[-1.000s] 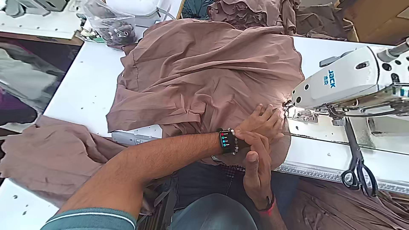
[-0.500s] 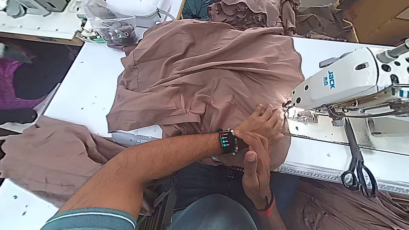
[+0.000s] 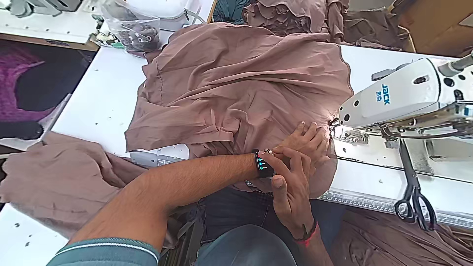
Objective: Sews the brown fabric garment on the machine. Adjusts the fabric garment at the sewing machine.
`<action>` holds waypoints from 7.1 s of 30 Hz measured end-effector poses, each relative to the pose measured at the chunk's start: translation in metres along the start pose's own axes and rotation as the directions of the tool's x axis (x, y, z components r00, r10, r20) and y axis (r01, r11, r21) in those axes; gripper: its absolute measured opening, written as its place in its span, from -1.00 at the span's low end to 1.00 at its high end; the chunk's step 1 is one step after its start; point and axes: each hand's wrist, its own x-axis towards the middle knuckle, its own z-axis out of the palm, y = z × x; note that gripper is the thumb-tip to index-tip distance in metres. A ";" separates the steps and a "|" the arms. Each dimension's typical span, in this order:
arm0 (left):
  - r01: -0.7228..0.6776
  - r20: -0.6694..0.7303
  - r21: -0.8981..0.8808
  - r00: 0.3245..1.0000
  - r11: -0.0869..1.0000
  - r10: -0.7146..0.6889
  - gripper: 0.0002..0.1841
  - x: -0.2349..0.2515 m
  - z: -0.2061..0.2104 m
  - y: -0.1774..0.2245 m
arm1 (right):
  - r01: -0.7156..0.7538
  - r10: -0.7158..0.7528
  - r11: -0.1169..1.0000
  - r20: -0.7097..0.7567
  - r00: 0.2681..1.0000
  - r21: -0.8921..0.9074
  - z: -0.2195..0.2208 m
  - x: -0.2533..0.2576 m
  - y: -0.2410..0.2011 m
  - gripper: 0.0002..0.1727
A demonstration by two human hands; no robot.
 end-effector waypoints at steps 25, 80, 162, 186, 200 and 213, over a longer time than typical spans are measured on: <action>-0.173 -0.203 -0.096 0.967 0.980 0.151 -0.29 0.009 0.052 -0.015 | -0.059 0.087 0.963 -0.098 0.991 0.263 -0.006 -0.004 0.006 -0.16; -0.218 -0.229 -0.148 0.956 0.965 0.181 -0.37 0.022 0.046 -0.017 | -0.163 0.316 0.924 -0.450 0.835 0.346 -0.053 -0.035 0.046 -0.56; -0.221 -0.191 -0.054 0.959 0.974 0.208 -0.42 0.024 0.046 -0.021 | -0.555 0.299 0.610 -0.485 0.822 -0.566 -0.032 -0.035 0.095 -0.50; -0.162 -0.153 -0.135 0.978 0.978 0.141 -0.43 0.021 0.048 -0.018 | -0.570 0.350 0.637 -0.465 0.813 -0.518 -0.036 -0.034 0.095 -0.57; -0.161 -0.174 -0.138 0.975 0.977 0.136 -0.43 0.021 0.051 -0.018 | -0.571 0.316 0.617 -0.493 0.810 -0.542 -0.032 -0.035 0.096 -0.57; -0.143 -0.189 -0.307 0.978 0.941 0.087 -0.47 0.022 0.052 -0.022 | -0.485 0.355 0.810 -0.382 0.853 -0.330 -0.056 -0.030 0.086 -0.68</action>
